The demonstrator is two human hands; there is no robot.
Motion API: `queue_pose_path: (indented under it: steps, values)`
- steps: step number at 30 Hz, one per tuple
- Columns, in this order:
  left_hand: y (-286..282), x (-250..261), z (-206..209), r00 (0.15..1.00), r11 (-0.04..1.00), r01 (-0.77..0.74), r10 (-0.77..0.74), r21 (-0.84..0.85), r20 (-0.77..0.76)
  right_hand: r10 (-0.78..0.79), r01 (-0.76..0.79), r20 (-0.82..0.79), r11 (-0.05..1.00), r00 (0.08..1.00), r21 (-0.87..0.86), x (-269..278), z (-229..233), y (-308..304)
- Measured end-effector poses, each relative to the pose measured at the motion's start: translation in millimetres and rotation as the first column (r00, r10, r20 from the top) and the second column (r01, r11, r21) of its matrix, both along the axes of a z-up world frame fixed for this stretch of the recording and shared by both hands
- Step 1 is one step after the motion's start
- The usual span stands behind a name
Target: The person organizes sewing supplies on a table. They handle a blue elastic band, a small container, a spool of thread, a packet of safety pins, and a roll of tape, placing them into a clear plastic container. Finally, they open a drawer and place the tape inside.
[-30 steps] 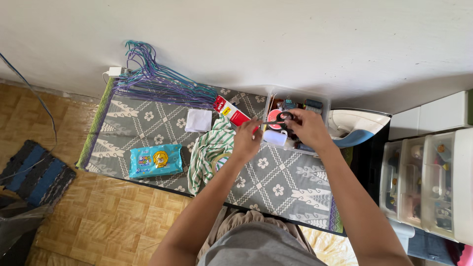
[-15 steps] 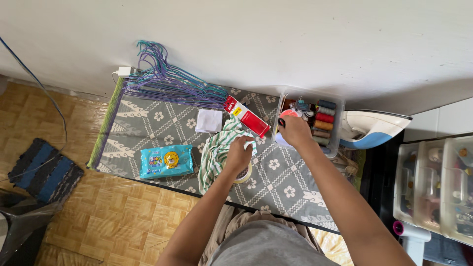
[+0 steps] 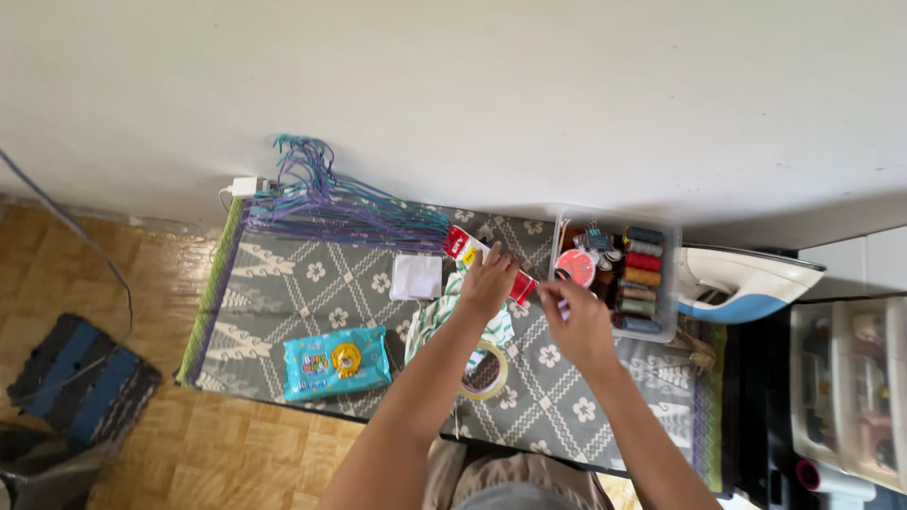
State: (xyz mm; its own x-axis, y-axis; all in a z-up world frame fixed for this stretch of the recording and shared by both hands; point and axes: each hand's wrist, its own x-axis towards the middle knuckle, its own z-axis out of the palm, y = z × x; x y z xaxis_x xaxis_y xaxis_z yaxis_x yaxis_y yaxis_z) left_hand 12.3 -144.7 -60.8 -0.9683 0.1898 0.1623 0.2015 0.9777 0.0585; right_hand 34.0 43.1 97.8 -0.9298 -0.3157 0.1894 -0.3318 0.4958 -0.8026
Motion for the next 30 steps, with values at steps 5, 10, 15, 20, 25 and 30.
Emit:
queue_pose_path:
  steps: [5, 10, 15, 20, 25, 30]
  values:
    - [-24, -36, -25, 0.982, 0.973, 0.106, -0.07, -0.203, 0.174, -0.021, 0.021, 0.084, 1.0, 0.996, 0.009, 20, -10, -1]
    - [-31, -32, 6, 0.954, 0.976, 0.199, -0.172, -0.09, 0.247, -0.13, 0.114, 0.279, 0.991, 0.952, 0.072, 36, -18, 6]
    - [-45, -1, 80, 0.932, 0.933, 0.361, -0.36, -0.006, 0.031, -0.208, 0.217, 0.119, 0.974, 0.971, -0.067, 38, -16, 14]
    - [-40, 56, 144, 0.805, 0.843, 0.534, -0.486, 0.058, -0.341, -0.107, 0.159, 0.309, 0.976, 0.945, -0.148, 25, -17, 16]
    - [-4, 83, 175, 0.707, 0.778, 0.622, -0.508, 0.091, -0.493, 0.335, 0.476, 0.905, 0.771, 0.261, -0.423, 44, -16, 24]
    - [34, 90, 180, 0.668, 0.732, 0.677, -0.571, 0.071, -0.478, 0.517, 0.438, 0.79, 0.658, 0.33, -0.613, 79, -13, 73]
